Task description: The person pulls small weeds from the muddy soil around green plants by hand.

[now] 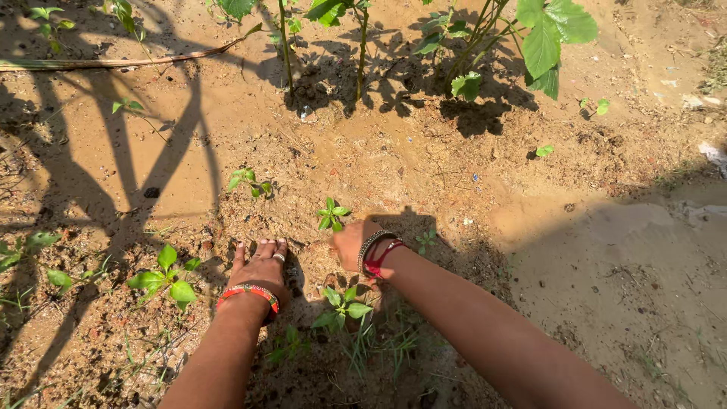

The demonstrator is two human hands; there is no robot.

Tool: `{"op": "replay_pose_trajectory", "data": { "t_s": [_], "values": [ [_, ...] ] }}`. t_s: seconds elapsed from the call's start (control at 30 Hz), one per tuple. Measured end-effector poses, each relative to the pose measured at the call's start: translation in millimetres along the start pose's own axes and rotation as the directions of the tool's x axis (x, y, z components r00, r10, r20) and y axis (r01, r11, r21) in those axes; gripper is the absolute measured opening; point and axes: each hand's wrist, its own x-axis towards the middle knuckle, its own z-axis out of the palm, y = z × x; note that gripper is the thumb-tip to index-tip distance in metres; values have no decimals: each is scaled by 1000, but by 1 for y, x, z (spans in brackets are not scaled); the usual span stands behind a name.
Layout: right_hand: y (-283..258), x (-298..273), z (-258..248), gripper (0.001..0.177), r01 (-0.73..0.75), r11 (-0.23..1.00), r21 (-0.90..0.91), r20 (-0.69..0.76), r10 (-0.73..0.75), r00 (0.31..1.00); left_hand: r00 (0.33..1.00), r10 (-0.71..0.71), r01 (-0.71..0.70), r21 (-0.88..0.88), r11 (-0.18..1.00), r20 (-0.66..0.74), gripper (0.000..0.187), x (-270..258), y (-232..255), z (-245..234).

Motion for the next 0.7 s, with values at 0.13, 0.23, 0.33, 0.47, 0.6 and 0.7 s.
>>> {"op": "replay_pose_trajectory", "data": {
  "t_s": [0.13, 0.23, 0.33, 0.47, 0.6, 0.7],
  "values": [
    [-21, -9, 18, 58, 203, 978, 56, -348, -171, 922, 993, 18, -20, 18, 1000, 113, 97, -3, 7, 23],
    [-39, -19, 43, 55, 295, 955, -6, -491, -260, 831, 991, 83, -82, -6, 997, 102, 92, -3, 16, 58],
    [-50, -31, 48, 51, 234, 954, 186, -213, -193, 958, 990, 142, -136, -152, 979, 24, 85, -2, 26, 91],
    [-37, -47, 51, 45, 365, 908, 204, -283, -302, 910, 994, 110, -107, -244, 964, 0, 74, -6, 34, 89],
    [-18, -55, 69, 47, 501, 863, 66, -354, -449, 820, 991, 127, -116, -184, 976, 49, 69, -16, 30, 74],
    [-17, -57, 78, 51, 480, 877, -40, -414, -451, 790, 985, 162, -161, -19, 987, 62, 79, -17, 29, 73]
  ]
}}
